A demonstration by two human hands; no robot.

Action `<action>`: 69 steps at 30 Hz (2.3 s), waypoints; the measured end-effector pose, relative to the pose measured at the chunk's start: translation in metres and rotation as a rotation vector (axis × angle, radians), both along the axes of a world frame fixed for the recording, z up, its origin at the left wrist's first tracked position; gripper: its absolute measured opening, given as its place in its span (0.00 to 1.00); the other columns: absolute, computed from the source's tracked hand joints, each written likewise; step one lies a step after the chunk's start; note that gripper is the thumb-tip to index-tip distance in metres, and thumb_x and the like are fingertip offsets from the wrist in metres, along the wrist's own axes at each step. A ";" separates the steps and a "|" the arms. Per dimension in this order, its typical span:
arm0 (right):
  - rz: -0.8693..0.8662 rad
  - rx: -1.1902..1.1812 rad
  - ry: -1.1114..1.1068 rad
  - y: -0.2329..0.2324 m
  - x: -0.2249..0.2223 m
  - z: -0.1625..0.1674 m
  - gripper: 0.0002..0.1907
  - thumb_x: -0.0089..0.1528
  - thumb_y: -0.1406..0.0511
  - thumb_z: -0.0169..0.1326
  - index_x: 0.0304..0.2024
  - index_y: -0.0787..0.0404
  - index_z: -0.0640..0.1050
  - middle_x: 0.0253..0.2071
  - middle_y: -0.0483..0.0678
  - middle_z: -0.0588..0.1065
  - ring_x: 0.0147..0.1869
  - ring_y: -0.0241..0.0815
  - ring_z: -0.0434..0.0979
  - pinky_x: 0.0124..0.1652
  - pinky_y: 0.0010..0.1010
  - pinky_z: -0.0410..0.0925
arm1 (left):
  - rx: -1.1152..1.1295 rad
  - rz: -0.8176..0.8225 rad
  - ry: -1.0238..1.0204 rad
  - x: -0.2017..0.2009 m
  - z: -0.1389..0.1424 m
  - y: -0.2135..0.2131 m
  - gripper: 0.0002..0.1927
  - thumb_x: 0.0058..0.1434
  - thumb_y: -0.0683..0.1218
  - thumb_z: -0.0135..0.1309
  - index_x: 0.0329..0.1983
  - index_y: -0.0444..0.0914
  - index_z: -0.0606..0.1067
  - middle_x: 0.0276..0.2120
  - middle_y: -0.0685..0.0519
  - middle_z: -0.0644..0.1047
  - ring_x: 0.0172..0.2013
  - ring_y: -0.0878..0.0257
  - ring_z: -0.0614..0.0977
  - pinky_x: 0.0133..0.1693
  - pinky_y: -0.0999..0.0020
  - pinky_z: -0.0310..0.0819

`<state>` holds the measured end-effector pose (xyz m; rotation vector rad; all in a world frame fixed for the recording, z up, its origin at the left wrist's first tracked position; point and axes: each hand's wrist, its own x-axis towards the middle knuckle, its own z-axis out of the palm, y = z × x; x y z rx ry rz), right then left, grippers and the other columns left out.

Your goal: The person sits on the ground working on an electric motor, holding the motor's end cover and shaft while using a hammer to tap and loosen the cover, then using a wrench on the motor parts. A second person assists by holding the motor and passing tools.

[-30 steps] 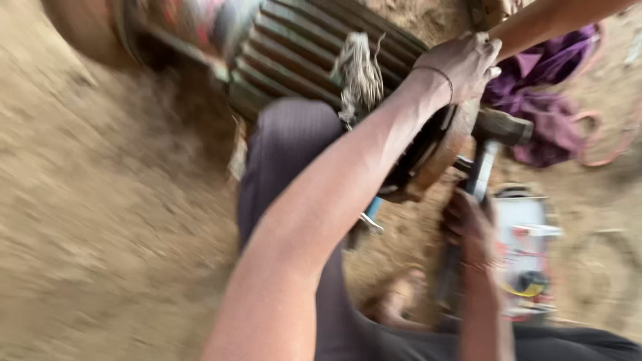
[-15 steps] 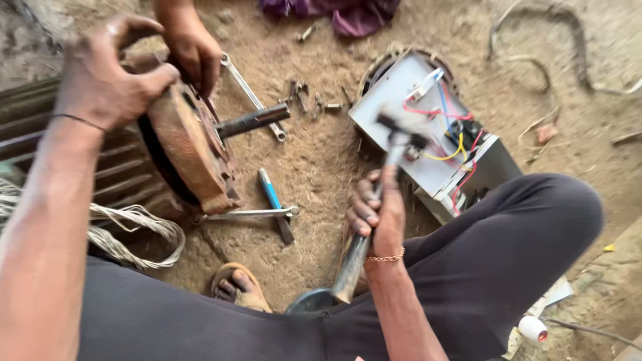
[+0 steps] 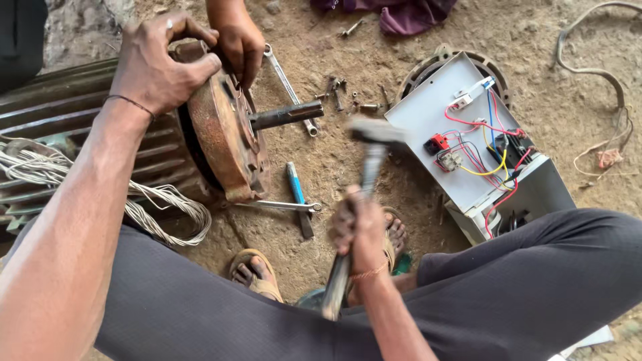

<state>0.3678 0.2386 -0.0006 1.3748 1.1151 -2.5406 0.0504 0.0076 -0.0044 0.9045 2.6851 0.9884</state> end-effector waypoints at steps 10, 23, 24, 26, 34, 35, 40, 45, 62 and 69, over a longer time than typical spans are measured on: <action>0.405 -0.237 -0.142 -0.045 0.016 0.005 0.13 0.67 0.60 0.52 0.32 0.53 0.64 0.16 0.37 0.57 0.11 0.29 0.52 0.11 0.23 0.50 | 0.010 0.059 -0.089 0.000 0.001 0.004 0.11 0.65 0.50 0.60 0.45 0.38 0.80 0.43 0.46 0.83 0.43 0.56 0.86 0.49 0.60 0.81; 0.459 -0.188 -0.184 -0.067 0.001 0.022 0.11 0.66 0.60 0.54 0.34 0.53 0.65 0.14 0.36 0.55 0.12 0.29 0.52 0.12 0.25 0.50 | 0.128 -0.009 0.013 0.004 0.001 -0.001 0.11 0.64 0.46 0.58 0.44 0.35 0.81 0.46 0.45 0.85 0.46 0.55 0.86 0.51 0.58 0.81; 0.454 -0.231 -0.192 -0.060 0.003 0.010 0.12 0.66 0.60 0.54 0.33 0.54 0.65 0.14 0.35 0.55 0.11 0.28 0.51 0.11 0.24 0.48 | 0.085 0.003 0.017 0.002 0.005 0.001 0.12 0.65 0.48 0.59 0.46 0.36 0.81 0.45 0.45 0.84 0.45 0.54 0.86 0.50 0.58 0.81; 0.304 -0.142 -0.129 -0.039 0.012 -0.018 0.12 0.65 0.62 0.55 0.33 0.58 0.66 0.14 0.39 0.59 0.11 0.32 0.55 0.12 0.28 0.52 | -0.003 0.014 -0.025 0.003 0.012 0.005 0.14 0.67 0.51 0.61 0.49 0.37 0.81 0.44 0.44 0.84 0.44 0.53 0.85 0.49 0.57 0.80; -0.311 -0.245 -0.018 0.040 -0.021 -0.110 0.11 0.64 0.70 0.53 0.29 0.55 0.66 0.18 0.38 0.61 0.16 0.28 0.58 0.16 0.22 0.55 | -0.041 -0.140 0.059 0.017 0.013 0.006 0.15 0.73 0.46 0.56 0.54 0.30 0.72 0.47 0.36 0.81 0.50 0.44 0.83 0.52 0.51 0.77; -0.311 -0.201 -0.022 0.040 -0.031 -0.111 0.10 0.64 0.70 0.52 0.30 0.57 0.67 0.18 0.38 0.62 0.16 0.28 0.59 0.16 0.22 0.55 | -0.065 -0.141 0.073 0.018 0.012 0.005 0.15 0.74 0.46 0.56 0.54 0.30 0.72 0.48 0.36 0.81 0.51 0.44 0.83 0.53 0.50 0.77; 0.144 0.222 -0.070 -0.012 -0.064 -0.112 0.09 0.66 0.68 0.53 0.31 0.63 0.70 0.20 0.41 0.66 0.18 0.32 0.64 0.16 0.25 0.59 | -0.181 0.056 -0.143 0.012 0.016 0.007 0.19 0.73 0.52 0.54 0.58 0.34 0.71 0.47 0.38 0.81 0.45 0.44 0.84 0.50 0.48 0.79; 0.591 0.098 -0.048 -0.041 -0.069 -0.115 0.08 0.63 0.65 0.56 0.37 0.61 0.71 0.21 0.42 0.69 0.18 0.32 0.65 0.17 0.26 0.61 | -0.233 0.130 -0.165 0.010 0.018 0.014 0.32 0.69 0.57 0.52 0.68 0.32 0.66 0.46 0.37 0.80 0.42 0.39 0.81 0.55 0.39 0.73; 0.483 0.021 -0.062 -0.029 -0.066 -0.114 0.08 0.64 0.65 0.54 0.33 0.62 0.72 0.19 0.44 0.69 0.15 0.33 0.65 0.13 0.24 0.59 | -0.261 0.014 0.076 0.007 0.007 0.005 0.23 0.73 0.60 0.49 0.59 0.44 0.82 0.45 0.40 0.83 0.47 0.43 0.82 0.56 0.34 0.59; -0.103 0.295 0.066 0.084 -0.050 -0.122 0.06 0.67 0.70 0.52 0.35 0.62 0.70 0.23 0.39 0.66 0.20 0.27 0.62 0.17 0.21 0.58 | -0.228 0.058 -0.150 0.000 -0.017 -0.009 0.23 0.73 0.62 0.45 0.57 0.44 0.80 0.45 0.45 0.83 0.42 0.53 0.84 0.48 0.49 0.75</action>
